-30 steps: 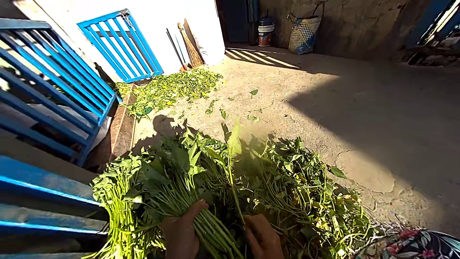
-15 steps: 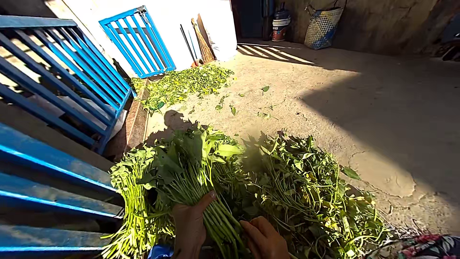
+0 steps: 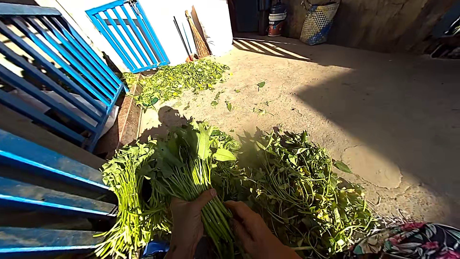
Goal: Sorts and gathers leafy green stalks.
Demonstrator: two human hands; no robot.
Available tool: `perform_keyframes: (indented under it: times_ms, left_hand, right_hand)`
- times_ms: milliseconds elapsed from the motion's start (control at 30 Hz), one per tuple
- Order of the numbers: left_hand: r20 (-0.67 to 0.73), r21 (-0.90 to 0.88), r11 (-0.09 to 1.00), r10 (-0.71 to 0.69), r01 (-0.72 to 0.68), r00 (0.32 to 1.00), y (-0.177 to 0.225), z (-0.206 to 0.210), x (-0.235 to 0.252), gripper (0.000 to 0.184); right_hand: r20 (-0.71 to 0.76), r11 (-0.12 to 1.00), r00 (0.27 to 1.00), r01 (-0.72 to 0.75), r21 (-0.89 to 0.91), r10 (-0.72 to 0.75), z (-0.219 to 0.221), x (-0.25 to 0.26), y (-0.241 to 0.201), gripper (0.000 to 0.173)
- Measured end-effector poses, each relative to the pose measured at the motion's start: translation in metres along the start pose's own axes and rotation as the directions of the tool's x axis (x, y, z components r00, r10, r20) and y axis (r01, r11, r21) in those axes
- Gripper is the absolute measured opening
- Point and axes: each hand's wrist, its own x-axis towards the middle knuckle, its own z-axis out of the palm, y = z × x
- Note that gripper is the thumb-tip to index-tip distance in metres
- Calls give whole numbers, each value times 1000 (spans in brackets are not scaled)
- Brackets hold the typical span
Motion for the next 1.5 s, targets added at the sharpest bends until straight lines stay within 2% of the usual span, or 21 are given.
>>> perform_keyframes:
  times_ms: [67,167,300,367,433,467,500,533,567,600,633,667,733,800,867,967,1067,1200,1367,1433,1500]
  left_hand:
    - [34,-14,1000,-27,28,999,0,-1,1,59]
    - [123,-47,996,-69,75,990,1,-4,3,54]
    - [71,1,997,-80,81,994,3,0,-1,52]
    - [-29,-12,1000,-21,20,999,1,-3,3,52]
    - [-160,-9,998,63,-65,985,9,-15,13,51]
    - [-221,9,995,103,-104,970,16,-21,18,51]
    - [-271,37,990,140,-135,952,24,-26,22,51]
    - [-309,70,986,166,-151,936,30,-28,23,50]
    - [-332,100,982,182,-158,925,34,-29,22,48]
    - [-342,122,980,191,-158,920,36,-29,20,46]
    - [-339,137,978,196,-158,920,37,-28,18,45]
    - [-322,144,977,197,-157,926,38,-26,17,46]
    - [-276,132,980,181,-149,944,37,-20,13,51]
    - [-250,115,987,140,-114,958,35,-12,9,51]
    - [-199,98,992,95,-76,975,33,-7,5,47]
    - [-127,54,997,59,-53,990,29,-5,1,41]
    - [-73,-10,1000,11,-12,997,33,3,-4,33]
    - [-51,-50,997,-61,59,997,28,-1,-3,27]
    - [-27,-67,997,-52,50,998,20,-1,-2,32]
    - [-53,-78,995,-61,57,997,20,-2,-2,30]
    - [-92,-77,995,-75,68,993,19,-3,-1,30]
  right_hand:
    - [75,989,997,-48,143,37,-7,6,-5,35]
    - [121,991,991,-73,109,60,-16,8,-7,31]
    - [-8,975,999,36,-221,-39,-3,4,0,30]
    - [-66,912,990,91,-400,-128,3,-4,9,29]
    - [-30,867,990,104,-488,-136,-3,-21,24,26]
    - [35,875,997,74,-479,-66,-11,-31,32,26]
    - [143,899,987,1,-437,69,-23,-38,39,27]
    - [286,915,925,-128,-382,249,-40,-40,44,31]
    - [406,881,805,-282,-380,433,-60,-37,48,36]
    - [431,800,692,-384,-460,580,-76,-31,55,37]
    - [362,697,622,-459,-551,695,-88,-22,63,37]
    - [238,594,593,-527,-608,769,-96,-12,75,38]
    - [-33,436,585,-640,-633,810,-107,13,105,41]
    - [-205,329,545,-721,-610,813,-110,32,138,41]
    - [-233,266,510,-723,-637,828,-112,40,164,42]
    - [-235,206,509,-667,-716,828,-113,45,192,41]
    - [-265,145,503,-636,-758,822,-113,48,201,44]
    - [-283,141,526,-628,-765,802,-111,44,201,45]
    - [-304,157,511,-676,-720,804,-110,39,197,42]
    - [-401,227,542,-761,-608,738,-112,45,177,44]
    - [-555,333,600,-792,-511,575,-113,49,153,44]
